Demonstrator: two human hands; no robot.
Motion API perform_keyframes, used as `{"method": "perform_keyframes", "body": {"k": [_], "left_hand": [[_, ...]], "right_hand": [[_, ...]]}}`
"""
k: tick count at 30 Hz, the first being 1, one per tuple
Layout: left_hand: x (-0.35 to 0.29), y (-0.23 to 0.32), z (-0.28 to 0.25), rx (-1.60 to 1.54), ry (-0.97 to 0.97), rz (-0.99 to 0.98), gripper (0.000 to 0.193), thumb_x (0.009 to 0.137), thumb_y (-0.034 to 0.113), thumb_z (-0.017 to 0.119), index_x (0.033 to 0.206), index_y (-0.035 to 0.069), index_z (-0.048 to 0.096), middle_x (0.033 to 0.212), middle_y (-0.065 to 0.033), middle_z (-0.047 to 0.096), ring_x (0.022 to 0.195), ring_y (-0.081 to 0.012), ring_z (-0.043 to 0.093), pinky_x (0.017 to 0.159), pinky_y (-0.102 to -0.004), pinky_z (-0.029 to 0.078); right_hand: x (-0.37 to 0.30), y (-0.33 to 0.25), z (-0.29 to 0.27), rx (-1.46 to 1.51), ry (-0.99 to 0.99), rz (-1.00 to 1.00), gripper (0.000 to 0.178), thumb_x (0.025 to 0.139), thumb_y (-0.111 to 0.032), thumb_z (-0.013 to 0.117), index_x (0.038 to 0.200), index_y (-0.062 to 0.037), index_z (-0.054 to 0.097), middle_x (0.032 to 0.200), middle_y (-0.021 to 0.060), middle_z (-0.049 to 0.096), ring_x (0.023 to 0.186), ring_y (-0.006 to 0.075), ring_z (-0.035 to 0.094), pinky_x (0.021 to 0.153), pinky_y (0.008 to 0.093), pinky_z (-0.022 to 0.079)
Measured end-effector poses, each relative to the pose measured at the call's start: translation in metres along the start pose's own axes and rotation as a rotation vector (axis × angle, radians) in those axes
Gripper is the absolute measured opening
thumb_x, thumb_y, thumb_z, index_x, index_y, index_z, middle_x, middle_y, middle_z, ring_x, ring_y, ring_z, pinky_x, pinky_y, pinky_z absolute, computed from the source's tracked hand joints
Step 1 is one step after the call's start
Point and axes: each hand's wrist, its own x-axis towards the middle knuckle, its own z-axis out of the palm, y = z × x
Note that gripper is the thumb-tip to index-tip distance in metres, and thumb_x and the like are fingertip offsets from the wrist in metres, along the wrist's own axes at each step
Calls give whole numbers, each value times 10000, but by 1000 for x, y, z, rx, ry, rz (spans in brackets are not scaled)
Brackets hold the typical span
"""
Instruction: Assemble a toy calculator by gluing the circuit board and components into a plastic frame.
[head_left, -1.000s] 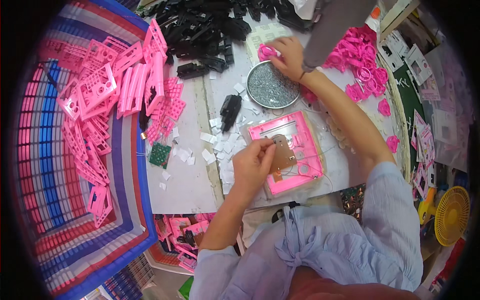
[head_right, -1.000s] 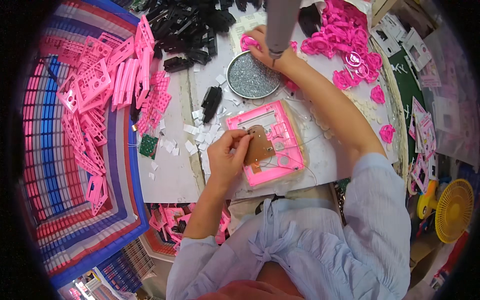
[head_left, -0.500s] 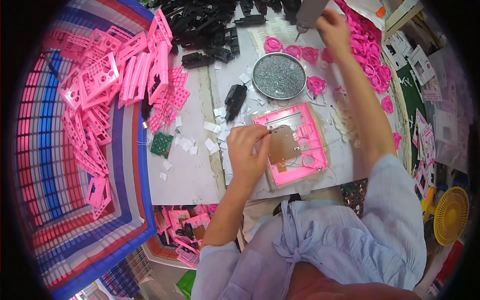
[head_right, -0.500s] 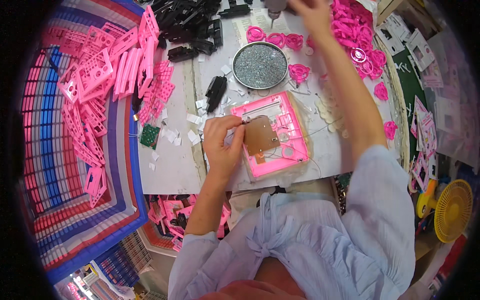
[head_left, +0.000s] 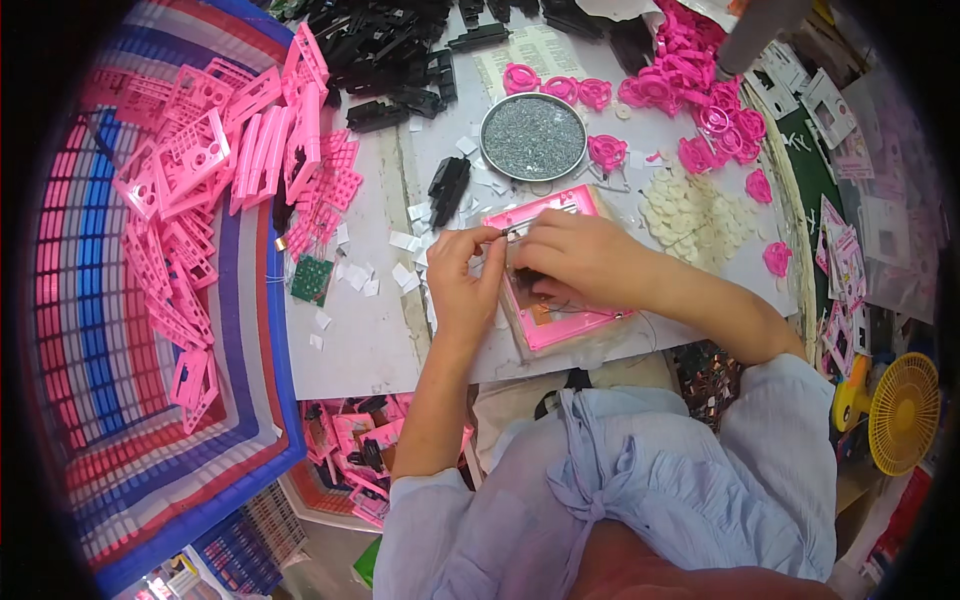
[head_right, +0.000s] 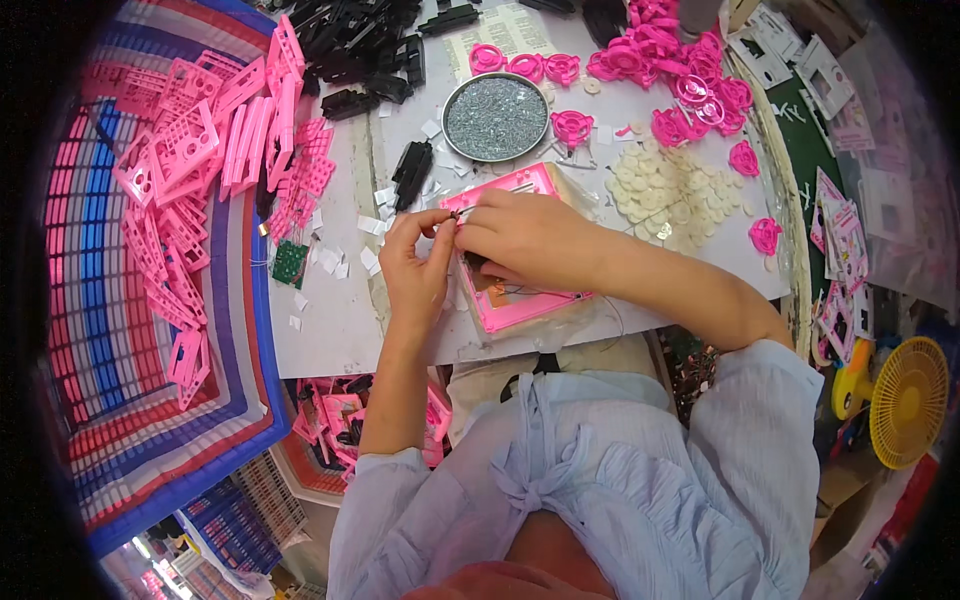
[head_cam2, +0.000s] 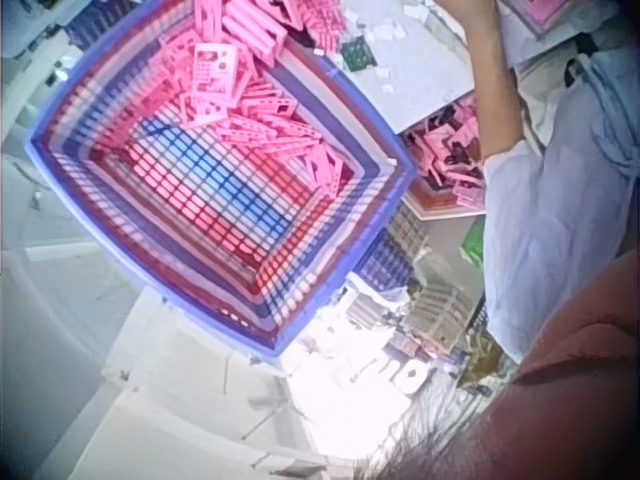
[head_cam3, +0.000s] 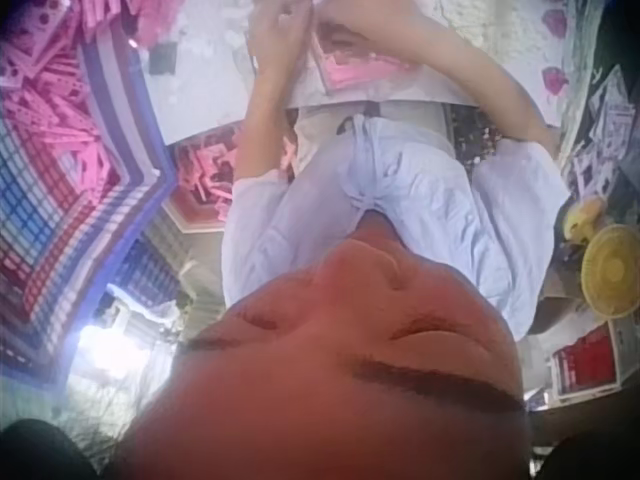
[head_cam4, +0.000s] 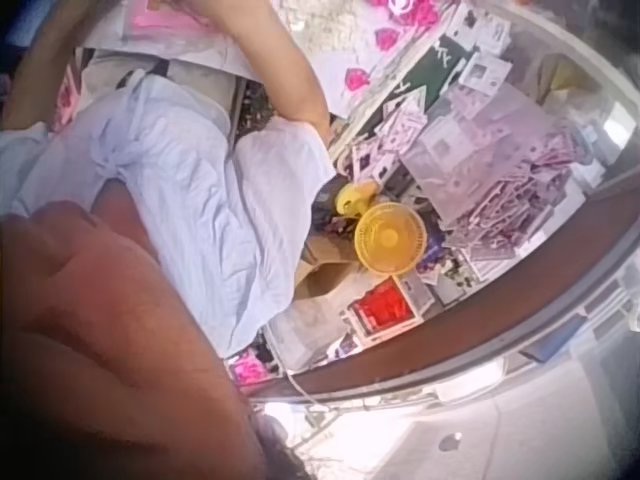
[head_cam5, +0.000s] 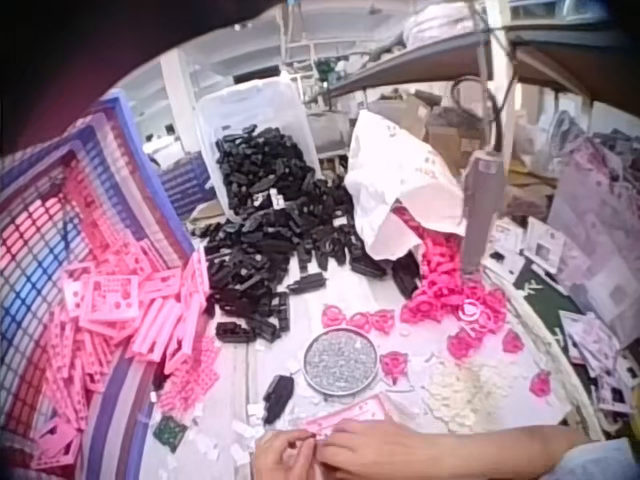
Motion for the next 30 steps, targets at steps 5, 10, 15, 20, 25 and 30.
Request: {"method": "perform_keyframes", "body": {"k": [5,10,15,20,25,30], "left_hand": [[1,-3,-7,-7,-79,1,95,830,124,753,895,72,708,830,-56,677,759,-222,595,755,-342,442],[25,-1,-17,54,-270,152,125,822,84,753,919,19,707,810,-75,674,730,-185,572,682,-330,466],[51,8,-22,45,-462,86,122,816,89,744,913,25,705,801,-91,669,705,-212,586,667,-333,474],[72,13,-21,201,-635,173,106,801,92,742,875,37,690,781,-108,657,729,-272,626,677,-371,495],[81,10,-22,308,-710,388,107,798,107,733,885,70,684,819,-100,663,792,-302,634,698,-398,508],[64,13,-22,436,-647,539,167,791,81,715,953,57,684,916,-89,676,839,-287,632,732,-414,521]], "right_hand": [[-22,17,-18,12,122,126,528,698,-206,834,1142,-70,585,1168,114,615,1104,333,564,930,442,490],[-27,29,-10,36,114,153,493,714,-114,799,1155,-70,584,1181,109,617,1089,336,572,913,425,503],[-20,33,-11,31,124,130,500,708,-72,791,1167,-57,591,1149,126,618,1050,341,589,899,422,507],[-17,35,-11,47,132,114,494,700,-70,779,1154,-68,585,1091,98,618,1027,329,585,867,417,513],[-14,43,-9,60,93,59,503,704,-75,771,1178,-91,603,1082,109,592,1010,335,586,853,420,516],[-8,42,-13,39,-12,80,497,711,-93,753,1187,-106,610,1069,113,576,1018,336,576,836,422,523]]}}
